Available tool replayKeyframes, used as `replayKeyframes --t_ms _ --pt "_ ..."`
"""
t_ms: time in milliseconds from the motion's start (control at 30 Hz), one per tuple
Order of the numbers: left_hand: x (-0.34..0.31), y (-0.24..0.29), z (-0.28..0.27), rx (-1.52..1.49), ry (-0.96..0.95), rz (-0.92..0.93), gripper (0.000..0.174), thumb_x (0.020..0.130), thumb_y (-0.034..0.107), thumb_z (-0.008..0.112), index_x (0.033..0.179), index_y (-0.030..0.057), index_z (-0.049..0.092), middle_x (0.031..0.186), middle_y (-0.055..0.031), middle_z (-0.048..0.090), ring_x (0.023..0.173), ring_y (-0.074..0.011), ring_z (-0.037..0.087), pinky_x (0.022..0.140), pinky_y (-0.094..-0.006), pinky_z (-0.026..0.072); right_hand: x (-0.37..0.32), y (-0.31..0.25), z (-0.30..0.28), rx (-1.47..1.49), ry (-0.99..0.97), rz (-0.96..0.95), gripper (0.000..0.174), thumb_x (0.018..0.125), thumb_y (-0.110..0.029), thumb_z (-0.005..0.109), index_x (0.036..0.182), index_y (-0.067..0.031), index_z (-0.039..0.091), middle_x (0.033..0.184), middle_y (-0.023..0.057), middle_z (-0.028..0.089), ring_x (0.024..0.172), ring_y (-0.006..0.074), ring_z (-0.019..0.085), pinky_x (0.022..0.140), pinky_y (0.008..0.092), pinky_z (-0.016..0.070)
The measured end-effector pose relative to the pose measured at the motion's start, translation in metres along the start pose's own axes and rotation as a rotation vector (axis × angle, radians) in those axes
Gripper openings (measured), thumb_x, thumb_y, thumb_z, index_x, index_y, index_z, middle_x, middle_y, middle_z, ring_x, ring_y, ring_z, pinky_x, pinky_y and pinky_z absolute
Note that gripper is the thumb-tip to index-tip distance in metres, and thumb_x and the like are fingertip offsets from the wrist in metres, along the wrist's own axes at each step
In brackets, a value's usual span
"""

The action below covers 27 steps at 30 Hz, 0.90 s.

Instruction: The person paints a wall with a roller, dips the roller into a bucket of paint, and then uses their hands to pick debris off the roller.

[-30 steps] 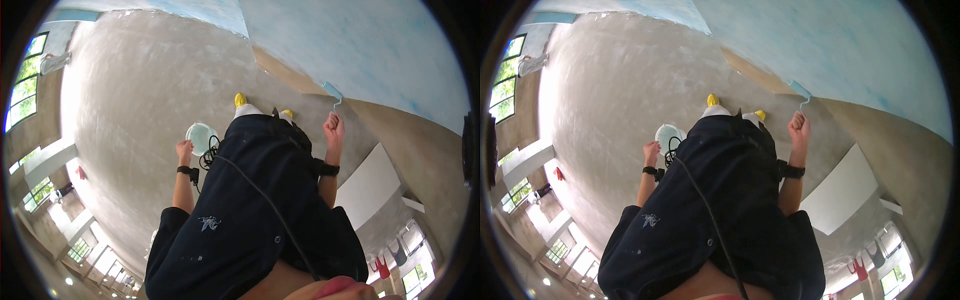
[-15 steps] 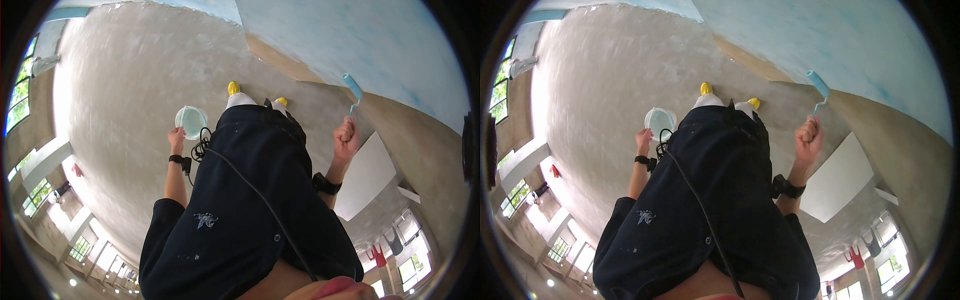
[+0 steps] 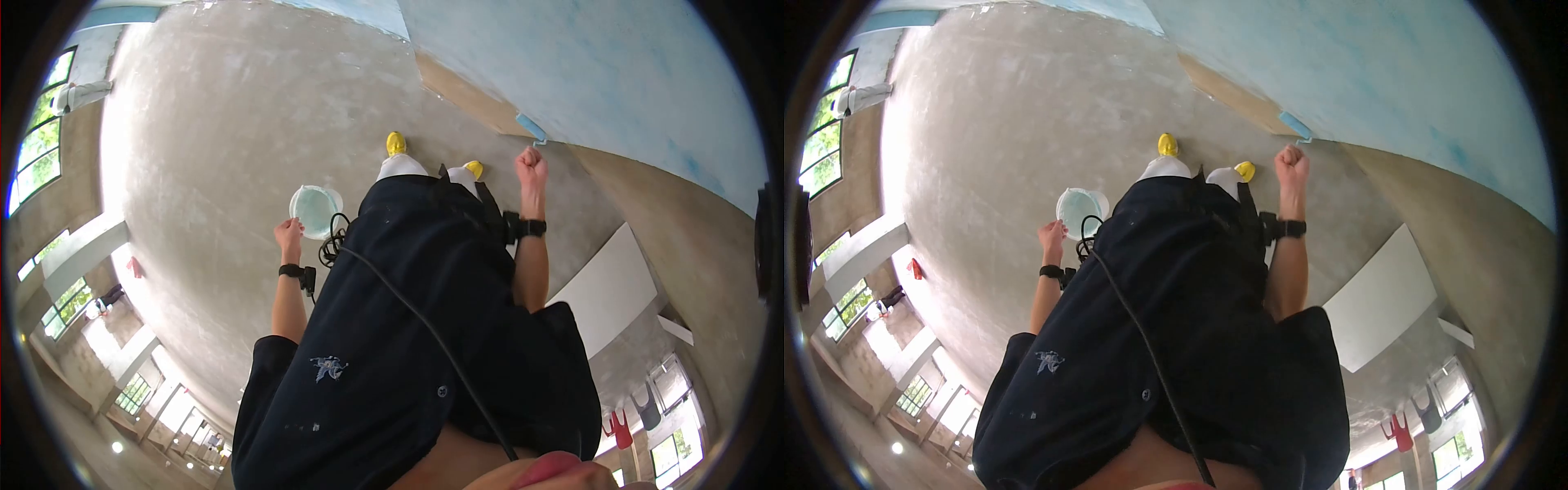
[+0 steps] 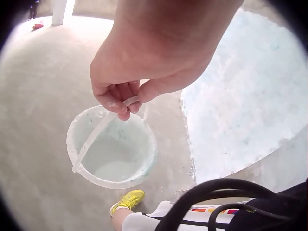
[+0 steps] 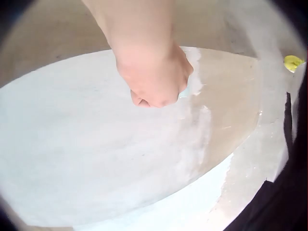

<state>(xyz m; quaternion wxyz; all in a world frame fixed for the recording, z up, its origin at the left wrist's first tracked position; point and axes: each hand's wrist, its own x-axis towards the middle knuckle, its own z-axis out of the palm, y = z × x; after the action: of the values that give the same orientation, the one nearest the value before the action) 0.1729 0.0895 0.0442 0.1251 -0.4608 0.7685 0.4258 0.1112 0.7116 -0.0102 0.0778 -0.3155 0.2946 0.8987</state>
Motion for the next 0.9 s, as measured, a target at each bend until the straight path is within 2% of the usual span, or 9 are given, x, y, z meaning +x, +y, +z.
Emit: replayKeyframes --t_ms 200,300,433,500,533,633,767,833,900 --pt "0.001 -0.014 -0.005 0.01 0.024 -0.022 0.019 0.084 0.012 0.062 0.09 -0.0057 0.067 0.069 -0.0066 0.062 0.058 -0.0132 0.059 0.05 -0.0252 0.0449 -0.126 0.053 0.061 -0.067 -0.218 0.125 0.037 0.097 -0.009 0.038 0.062 -0.0145 0.025 0.054 -0.0075 0.015 0.043 0.005 0.009 0.04 0.0249 0.0086" --pt "0.001 -0.01 -0.002 0.004 0.01 -0.012 0.019 0.084 0.012 0.062 0.089 -0.0058 0.067 0.069 -0.0064 0.063 0.059 -0.0131 0.06 0.05 -0.0251 0.0449 -0.108 0.041 0.056 -0.098 -0.134 0.062 0.036 0.096 -0.008 0.039 0.062 -0.014 0.025 0.055 -0.0067 0.015 0.044 0.0059 0.01 0.041 0.0254 0.0092" --pt "0.003 -0.009 -0.001 -0.004 0.005 -0.005 0.018 0.084 0.011 0.061 0.088 -0.005 0.066 0.07 -0.0064 0.063 0.059 -0.013 0.059 0.05 -0.025 0.0448 -0.02 -0.004 0.012 -0.082 -0.031 -0.013 0.036 0.094 -0.006 0.04 0.062 -0.0138 0.025 0.055 -0.0056 0.016 0.045 0.0069 0.011 0.041 0.0261 0.0098" --pt "0.0 -0.01 -0.005 0.009 0.001 0.005 0.018 0.084 0.011 0.061 0.089 -0.0048 0.066 0.07 -0.0063 0.063 0.059 -0.013 0.059 0.05 -0.0251 0.0446 0.002 -0.023 -0.008 -0.09 0.015 -0.153 0.034 0.086 0.002 0.043 0.06 -0.0125 0.026 0.055 -0.0063 0.017 0.046 0.0064 0.011 0.043 0.0265 0.0103" --pt "0.003 -0.008 -0.005 0.004 0.005 -0.007 0.018 0.084 0.012 0.061 0.09 -0.0045 0.066 0.07 -0.0063 0.063 0.059 -0.013 0.059 0.051 -0.0252 0.0446 0.004 -0.026 -0.011 -0.089 0.016 -0.148 0.034 0.086 0.002 0.043 0.06 -0.0125 0.026 0.055 -0.0063 0.017 0.046 0.0064 0.011 0.043 0.0265 0.0103" --pt "0.0 0.006 -0.009 0.023 -0.006 -0.008 0.019 0.085 0.013 0.061 0.091 -0.004 0.066 0.071 -0.0064 0.063 0.061 -0.013 0.059 0.052 -0.0255 0.045 -0.03 -0.025 -0.007 -0.041 -0.059 -0.084 0.035 0.09 0.0 0.04 0.061 -0.0132 0.027 0.054 -0.0069 0.017 0.045 0.0056 0.012 0.042 0.0257 0.0103" --pt "-0.002 0.016 -0.01 0.043 -0.035 0.009 0.02 0.085 0.015 0.061 0.092 -0.0038 0.066 0.073 -0.0067 0.064 0.063 -0.0131 0.06 0.055 -0.0257 0.0463 -0.136 0.031 0.052 -0.047 -0.184 0.105 0.035 0.096 -0.008 0.039 0.063 -0.0142 0.027 0.054 -0.0077 0.016 0.043 0.005 0.012 0.04 0.0248 0.0096" --pt "-0.004 0.018 -0.011 0.045 -0.036 0.017 0.021 0.086 0.015 0.061 0.093 -0.0038 0.066 0.074 -0.0068 0.064 0.063 -0.0132 0.061 0.055 -0.0256 0.0466 -0.151 0.039 0.059 -0.045 -0.256 0.158 0.036 0.097 -0.011 0.039 0.064 -0.0146 0.026 0.054 -0.0075 0.016 0.043 0.0057 0.012 0.04 0.0249 0.0091" --pt "-0.004 0.021 -0.007 0.047 -0.045 0.034 0.021 0.086 0.015 0.061 0.093 -0.0039 0.066 0.074 -0.0069 0.064 0.064 -0.0133 0.061 0.056 -0.0255 0.0469 -0.147 0.035 0.062 -0.107 -0.183 0.124 0.036 0.097 -0.01 0.038 0.063 -0.0149 0.027 0.051 -0.0086 0.015 0.041 0.0035 0.012 0.039 0.0245 0.0094"
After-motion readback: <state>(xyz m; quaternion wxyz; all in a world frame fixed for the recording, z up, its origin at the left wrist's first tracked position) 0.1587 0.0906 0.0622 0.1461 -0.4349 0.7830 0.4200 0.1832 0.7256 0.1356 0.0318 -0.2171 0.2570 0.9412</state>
